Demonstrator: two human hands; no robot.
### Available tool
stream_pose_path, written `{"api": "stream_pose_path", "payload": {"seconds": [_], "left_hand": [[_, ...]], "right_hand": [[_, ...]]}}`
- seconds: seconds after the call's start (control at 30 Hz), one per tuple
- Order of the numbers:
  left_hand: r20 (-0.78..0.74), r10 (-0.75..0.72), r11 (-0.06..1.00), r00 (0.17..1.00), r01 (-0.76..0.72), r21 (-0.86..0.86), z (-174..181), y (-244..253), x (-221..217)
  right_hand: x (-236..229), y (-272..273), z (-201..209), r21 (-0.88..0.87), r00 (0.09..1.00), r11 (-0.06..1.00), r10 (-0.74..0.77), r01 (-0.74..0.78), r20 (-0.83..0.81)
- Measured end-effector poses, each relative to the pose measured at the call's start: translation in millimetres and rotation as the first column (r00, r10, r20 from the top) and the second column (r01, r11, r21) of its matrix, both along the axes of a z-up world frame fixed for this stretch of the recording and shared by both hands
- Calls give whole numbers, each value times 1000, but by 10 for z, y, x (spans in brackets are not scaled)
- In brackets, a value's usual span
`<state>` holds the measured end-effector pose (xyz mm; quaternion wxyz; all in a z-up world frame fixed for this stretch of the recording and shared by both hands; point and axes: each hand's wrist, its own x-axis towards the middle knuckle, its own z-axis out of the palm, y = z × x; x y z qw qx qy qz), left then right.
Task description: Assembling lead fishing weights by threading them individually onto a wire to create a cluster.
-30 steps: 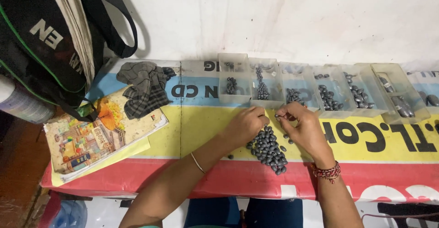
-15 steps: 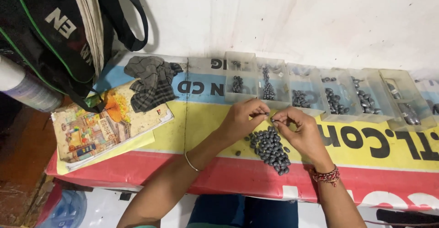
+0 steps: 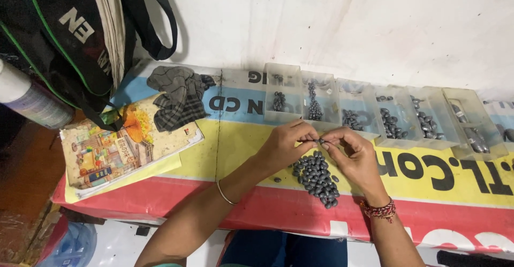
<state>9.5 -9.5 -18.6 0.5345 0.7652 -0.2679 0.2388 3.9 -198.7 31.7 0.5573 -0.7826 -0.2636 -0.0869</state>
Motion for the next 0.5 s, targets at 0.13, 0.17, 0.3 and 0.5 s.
{"api": "stream_pose_path", "payload": {"seconds": [0.13, 0.17, 0.3, 0.5], "left_hand": [[22, 16, 999, 1000, -17, 33, -155, -4, 102], [28, 35, 999, 999, -35, 4, -193, 12, 167], [142, 329, 930, 934, -346, 121, -55, 281, 437], [-210, 243, 838, 947, -96, 537, -41, 552, 91]], "right_hand": [[11, 17, -7, -109, 995, 994, -4, 15, 98], [20, 16, -18, -124, 993, 992, -7, 21, 115], [54, 12, -15, -187, 985, 980, -29, 61, 168], [11, -15, 84, -236, 987, 966, -70, 102, 142]]}}
